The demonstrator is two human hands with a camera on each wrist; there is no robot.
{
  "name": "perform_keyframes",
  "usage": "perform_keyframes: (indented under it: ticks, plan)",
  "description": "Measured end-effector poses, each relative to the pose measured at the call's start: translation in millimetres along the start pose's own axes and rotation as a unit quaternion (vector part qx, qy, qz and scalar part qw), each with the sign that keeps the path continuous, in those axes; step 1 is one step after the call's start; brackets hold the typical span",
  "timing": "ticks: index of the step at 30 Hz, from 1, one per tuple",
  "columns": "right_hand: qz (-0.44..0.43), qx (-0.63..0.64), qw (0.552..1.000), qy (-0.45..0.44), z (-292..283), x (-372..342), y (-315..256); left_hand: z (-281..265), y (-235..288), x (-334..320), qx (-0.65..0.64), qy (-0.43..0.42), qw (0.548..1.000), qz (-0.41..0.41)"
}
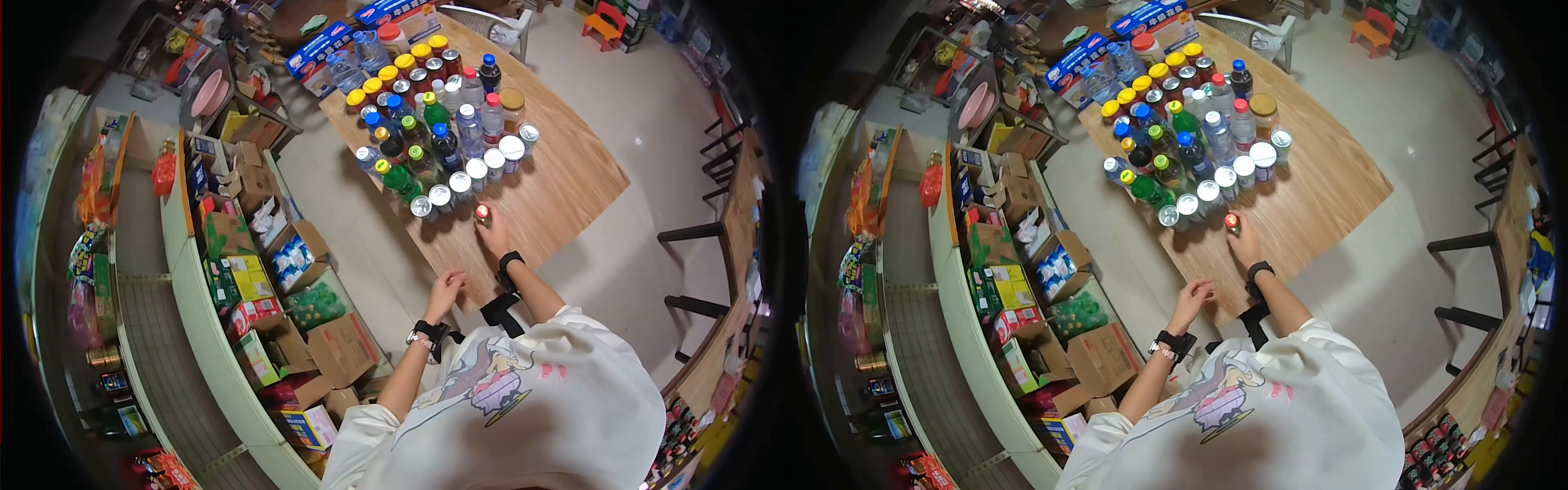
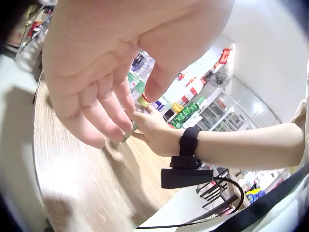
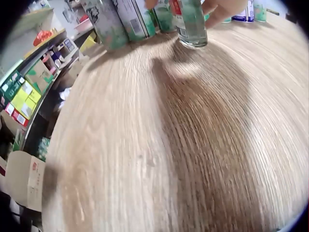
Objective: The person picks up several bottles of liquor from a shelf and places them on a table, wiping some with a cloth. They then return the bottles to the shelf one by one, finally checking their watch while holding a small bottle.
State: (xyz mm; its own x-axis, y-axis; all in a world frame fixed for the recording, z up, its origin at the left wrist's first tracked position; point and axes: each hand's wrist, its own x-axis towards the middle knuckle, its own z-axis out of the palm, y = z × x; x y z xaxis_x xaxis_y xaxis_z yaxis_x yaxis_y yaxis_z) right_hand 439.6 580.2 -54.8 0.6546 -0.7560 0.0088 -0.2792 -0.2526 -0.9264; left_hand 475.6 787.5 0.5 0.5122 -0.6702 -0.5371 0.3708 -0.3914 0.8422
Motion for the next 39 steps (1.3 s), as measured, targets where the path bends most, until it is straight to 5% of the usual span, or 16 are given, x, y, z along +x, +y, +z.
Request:
perform_keyframes:
  ticks: [2,5,6,8,10,12,14,19,22,23,27,31,34,35,38,39]
  plan:
    - [0.046,0.023,0.998,-0.029,0.6,-3.3,9.3,1.6,-7.1,-0.3,-0.023,0.006,0.999,-0.022]
    - [-0.026,-0.017,0.994,-0.101,-4.5,-20.6,9.2,-7.4,-30.8,1.8,-0.044,0.005,0.997,-0.065]
    - [0.044,0.039,0.984,-0.169,-8.5,-25.8,-0.5,-7.0,-37.5,0.7,-0.051,0.011,0.996,-0.069]
    - [0.119,0.091,0.957,-0.247,-5.6,-39.5,-14.3,-6.7,-44.6,-6.3,-0.001,0.078,0.997,0.028]
    - [0.132,0.249,0.899,-0.335,3.6,-51.3,-22.0,-10.3,-42.6,-15.6,-0.008,0.085,0.996,0.027]
    - [0.188,0.285,0.859,-0.38,-4.4,-57.2,-75.9,-11.2,-13.4,-37.7,-0.135,0.043,0.985,0.093]
    - [0.185,0.307,0.822,-0.443,-4.1,-63.7,-114.8,-17.2,5.3,-60.0,-0.152,0.069,0.98,0.109]
    - [0.005,0.193,0.822,-0.535,-6.1,-76.5,-214.6,-39.1,52.8,-132.4,-0.113,0.115,0.977,0.142]
    - [0.088,0.195,0.82,-0.53,-2.5,-88.0,-275.6,-49.7,77.7,-177.3,-0.15,0.162,0.959,0.178]
    - [-0.006,0.205,0.866,-0.456,4.2,-95.1,-288.3,-54.9,83.8,-191.8,-0.156,0.187,0.952,0.184]
    - [-0.147,0.16,0.908,-0.358,17.9,-113.3,-331.7,-79.2,84.3,-239.6,-0.171,0.261,0.923,0.227]
    - [-0.276,0.094,0.836,-0.465,41.7,-158.9,-369.2,-107.1,69.4,-281.2,-0.142,0.305,0.905,0.261]
    - [-0.277,0.083,0.809,-0.511,59.0,-200.1,-392.3,-127.9,58.8,-310.6,-0.183,0.319,0.897,0.246]
    - [-0.36,0.065,0.826,-0.429,61.5,-211.2,-407.2,-137.7,57.5,-318.5,-0.185,0.332,0.889,0.255]
    - [-0.322,0.167,0.83,-0.424,68.3,-229.7,-436.4,-169.9,59.9,-353.9,-0.019,0.437,0.852,0.288]
    - [-0.339,0.166,0.829,-0.412,73.6,-241.1,-440.2,-184.3,73.2,-370.1,0.192,0.479,0.793,0.323]
